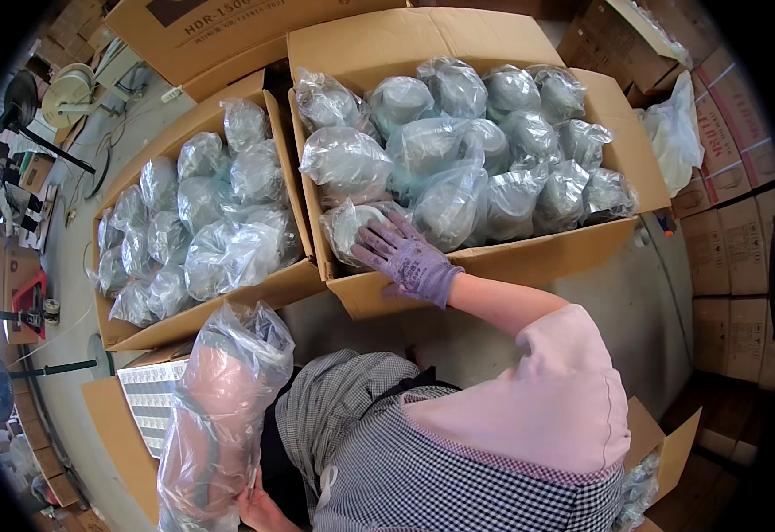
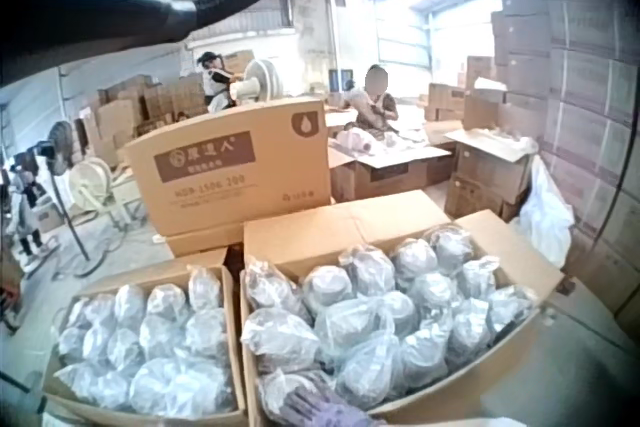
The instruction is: The person assembles pink pitchers by inserting stainless steel inner containers, screwing on lids, and applying labels. They handle plastic-wrapped pitchers from a box, place them on their lap, and repeat the process for multiple units.
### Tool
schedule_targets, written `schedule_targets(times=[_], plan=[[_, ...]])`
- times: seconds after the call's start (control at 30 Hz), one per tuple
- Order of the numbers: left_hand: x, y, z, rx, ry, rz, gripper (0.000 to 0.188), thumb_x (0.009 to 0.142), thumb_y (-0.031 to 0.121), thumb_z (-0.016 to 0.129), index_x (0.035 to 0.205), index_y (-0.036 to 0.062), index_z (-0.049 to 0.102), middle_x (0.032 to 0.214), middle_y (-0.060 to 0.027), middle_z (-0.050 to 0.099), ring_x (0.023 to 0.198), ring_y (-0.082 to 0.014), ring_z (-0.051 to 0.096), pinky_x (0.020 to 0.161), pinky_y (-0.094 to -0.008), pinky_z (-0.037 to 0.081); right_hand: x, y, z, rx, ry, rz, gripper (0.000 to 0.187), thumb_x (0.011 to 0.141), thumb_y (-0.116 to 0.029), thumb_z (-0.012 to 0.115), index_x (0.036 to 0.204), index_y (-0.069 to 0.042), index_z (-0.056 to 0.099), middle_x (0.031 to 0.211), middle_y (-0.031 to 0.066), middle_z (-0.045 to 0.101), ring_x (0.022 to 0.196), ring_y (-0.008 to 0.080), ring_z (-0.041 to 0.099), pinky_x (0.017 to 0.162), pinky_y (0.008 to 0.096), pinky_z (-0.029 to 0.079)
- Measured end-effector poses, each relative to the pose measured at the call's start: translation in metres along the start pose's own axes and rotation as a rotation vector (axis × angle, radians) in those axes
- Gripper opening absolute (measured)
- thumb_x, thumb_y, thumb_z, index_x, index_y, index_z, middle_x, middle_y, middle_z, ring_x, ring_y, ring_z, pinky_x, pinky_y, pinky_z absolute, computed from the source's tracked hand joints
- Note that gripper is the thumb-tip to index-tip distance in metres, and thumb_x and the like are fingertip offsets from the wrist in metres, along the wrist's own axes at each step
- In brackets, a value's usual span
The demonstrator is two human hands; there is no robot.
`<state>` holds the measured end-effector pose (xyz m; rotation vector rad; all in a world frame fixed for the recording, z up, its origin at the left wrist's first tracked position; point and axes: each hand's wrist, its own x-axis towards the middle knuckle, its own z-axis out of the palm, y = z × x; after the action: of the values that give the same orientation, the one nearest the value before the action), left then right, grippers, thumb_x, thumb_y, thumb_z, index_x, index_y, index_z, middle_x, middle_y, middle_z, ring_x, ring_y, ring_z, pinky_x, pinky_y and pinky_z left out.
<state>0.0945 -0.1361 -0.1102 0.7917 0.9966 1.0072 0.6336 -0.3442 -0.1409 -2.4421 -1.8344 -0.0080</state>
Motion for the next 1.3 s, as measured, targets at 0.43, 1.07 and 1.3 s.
schedule_targets(times=[0.43,1.07,1.3], plan=[[0.039,0.026,-0.007,-0.010,-0.128,0.134,0.055,0.087,-0.004,0.044,0.140,-0.0106,0.032,0.144,-0.0247,0.039,0.130,-0.0408,0.044,0.106,-0.0577,0.043,0.002,0.000,0.010,-0.081,0.071,0.005,0.093,0.070,-0.042,0.077,0.146,-0.010,0.034,0.148,0.0146,0.039,0.138,0.0319,0.036,0.117,0.0489,0.023],[0.092,0.004,0.145,-0.144,-0.265,-0.035,0.072,0.073,-0.004,0.060,0.142,-0.0002,0.039,0.146,-0.0206,0.040,0.133,-0.0418,0.039,0.105,-0.0652,0.037,-0.012,0.001,0.020,0.144,0.115,-0.013,0.074,0.071,-0.043,0.074,0.130,-0.003,0.051,0.138,0.0193,0.048,0.135,0.0351,0.039,0.119,0.0505,0.019],[0.092,-0.001,0.181,-0.019,-0.219,-0.114,0.070,0.074,-0.004,0.058,0.142,-0.0002,0.040,0.143,-0.0209,0.044,0.132,-0.0409,0.041,0.102,-0.0654,0.041,-0.056,0.018,0.001,0.436,0.458,-0.104,0.037,0.082,-0.023,0.067,0.115,-0.008,0.061,0.123,0.0134,0.059,0.117,0.0288,0.056,0.099,0.0462,0.043]])
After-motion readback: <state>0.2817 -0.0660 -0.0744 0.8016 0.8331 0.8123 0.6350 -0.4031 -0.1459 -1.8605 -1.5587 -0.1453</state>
